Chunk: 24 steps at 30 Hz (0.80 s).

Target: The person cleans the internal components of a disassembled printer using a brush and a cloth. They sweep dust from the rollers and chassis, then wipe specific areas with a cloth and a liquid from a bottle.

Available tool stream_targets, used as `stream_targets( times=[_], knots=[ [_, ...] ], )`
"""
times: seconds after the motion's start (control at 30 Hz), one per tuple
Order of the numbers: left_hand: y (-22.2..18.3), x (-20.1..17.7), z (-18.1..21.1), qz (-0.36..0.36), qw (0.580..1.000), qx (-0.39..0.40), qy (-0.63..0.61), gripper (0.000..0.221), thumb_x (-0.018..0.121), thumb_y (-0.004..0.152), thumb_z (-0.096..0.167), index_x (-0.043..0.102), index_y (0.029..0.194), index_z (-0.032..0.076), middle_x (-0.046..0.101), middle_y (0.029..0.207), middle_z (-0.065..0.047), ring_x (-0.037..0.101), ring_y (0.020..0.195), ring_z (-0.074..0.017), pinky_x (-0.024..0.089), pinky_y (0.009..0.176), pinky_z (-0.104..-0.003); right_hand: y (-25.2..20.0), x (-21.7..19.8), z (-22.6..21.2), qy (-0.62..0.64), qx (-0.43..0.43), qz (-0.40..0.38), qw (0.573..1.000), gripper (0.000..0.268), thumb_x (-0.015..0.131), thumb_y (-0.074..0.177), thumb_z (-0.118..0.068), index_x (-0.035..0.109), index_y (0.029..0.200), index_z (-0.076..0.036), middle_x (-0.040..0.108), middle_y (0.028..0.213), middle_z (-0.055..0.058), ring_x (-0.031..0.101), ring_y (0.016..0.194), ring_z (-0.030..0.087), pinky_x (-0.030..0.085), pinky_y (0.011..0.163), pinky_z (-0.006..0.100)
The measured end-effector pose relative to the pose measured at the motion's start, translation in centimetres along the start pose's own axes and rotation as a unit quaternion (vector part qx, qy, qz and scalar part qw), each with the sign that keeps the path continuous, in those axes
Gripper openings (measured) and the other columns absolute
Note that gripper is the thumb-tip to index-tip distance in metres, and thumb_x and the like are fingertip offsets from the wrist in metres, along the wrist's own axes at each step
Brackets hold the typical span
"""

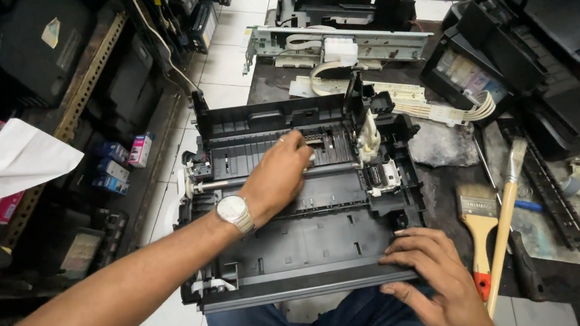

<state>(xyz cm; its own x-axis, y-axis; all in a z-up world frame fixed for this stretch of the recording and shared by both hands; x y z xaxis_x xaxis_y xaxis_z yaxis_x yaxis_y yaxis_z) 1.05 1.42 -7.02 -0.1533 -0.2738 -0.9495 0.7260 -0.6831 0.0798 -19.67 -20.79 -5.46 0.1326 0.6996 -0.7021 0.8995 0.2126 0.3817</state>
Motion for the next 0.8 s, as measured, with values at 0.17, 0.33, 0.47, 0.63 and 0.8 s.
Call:
stream_targets(
  times=[0.17, 0.33, 0.47, 0.63, 0.8],
  knots=[
    [2.6, 1.1, 0.4, 0.021, 0.999, -0.029, -0.016, 0.027, 0.045, 0.09, -0.018, 0.055, 0.088, 0.007, 0.055, 0.093, -0.009, 0.052, 0.086, -0.0202, 0.058, 0.075, -0.034, -0.1, 0.2, -0.1, 0.01, 0.035, 0.005, 0.999, 0.031, 0.077, 0.082, -0.035, 0.079, 0.104, -0.013, 0.074, 0.109, 0.002, 0.062, 0.121, 0.026, 0.044, 0.108, 0.044],
    [4.5, 2.1, -0.3, 0.06, 0.997, 0.024, 0.03, 0.017, 0.055, 0.088, -0.012, 0.065, 0.088, 0.001, 0.06, 0.087, -0.012, 0.058, 0.086, -0.027, 0.058, 0.072, -0.042, 0.1, 0.0, -0.3, 0.006, 0.03, 0.003, 1.0, 0.031, 0.076, 0.084, -0.036, 0.078, 0.104, -0.013, 0.074, 0.11, 0.004, 0.062, 0.119, 0.026, 0.044, 0.106, 0.043],
    [2.9, 1.6, -0.2, 0.049, 0.996, 0.063, 0.031, 0.03, 0.048, 0.077, -0.024, 0.05, 0.087, 0.004, 0.051, 0.092, -0.012, 0.049, 0.085, -0.0246, 0.052, 0.057, -0.04, -0.1, 0.2, -0.3, 0.01, 0.039, 0.009, 0.999, 0.032, 0.078, 0.082, -0.036, 0.078, 0.104, -0.012, 0.074, 0.11, 0.005, 0.063, 0.119, 0.026, 0.044, 0.106, 0.043],
    [1.2, 2.2, -0.4, 0.023, 0.995, 0.093, -0.001, 0.027, 0.052, 0.089, -0.018, 0.06, 0.094, 0.007, 0.053, 0.094, -0.007, 0.054, 0.082, -0.0182, 0.059, 0.068, -0.035, -0.1, 0.2, -0.1, 0.013, 0.053, 0.001, 0.998, 0.033, 0.077, 0.083, -0.039, 0.079, 0.103, -0.014, 0.075, 0.11, 0.003, 0.062, 0.119, 0.026, 0.044, 0.105, 0.043],
    [3.0, 2.2, -1.2, 0.053, 0.989, 0.081, 0.108, 0.012, 0.067, 0.095, -0.001, 0.059, 0.103, 0.002, 0.057, 0.099, -0.014, 0.06, 0.087, -0.0219, 0.062, 0.07, -0.034, 0.1, -0.1, -0.6, 0.02, 0.029, 0.002, 0.999, 0.031, 0.078, 0.082, -0.035, 0.078, 0.103, -0.011, 0.074, 0.109, 0.006, 0.063, 0.116, 0.028, 0.046, 0.105, 0.045]
  ],
)
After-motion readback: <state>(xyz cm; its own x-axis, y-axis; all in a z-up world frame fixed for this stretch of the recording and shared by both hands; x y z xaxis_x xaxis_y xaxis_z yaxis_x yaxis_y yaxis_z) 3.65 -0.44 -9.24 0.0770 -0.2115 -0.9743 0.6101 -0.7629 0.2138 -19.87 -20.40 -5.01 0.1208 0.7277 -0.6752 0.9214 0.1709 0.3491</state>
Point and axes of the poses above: each hand's wrist, its own y-axis towards the middle knuckle, its own x-axis out of the palm, z = x × y, the point moved 2 cm from there along y, towards the middle knuckle
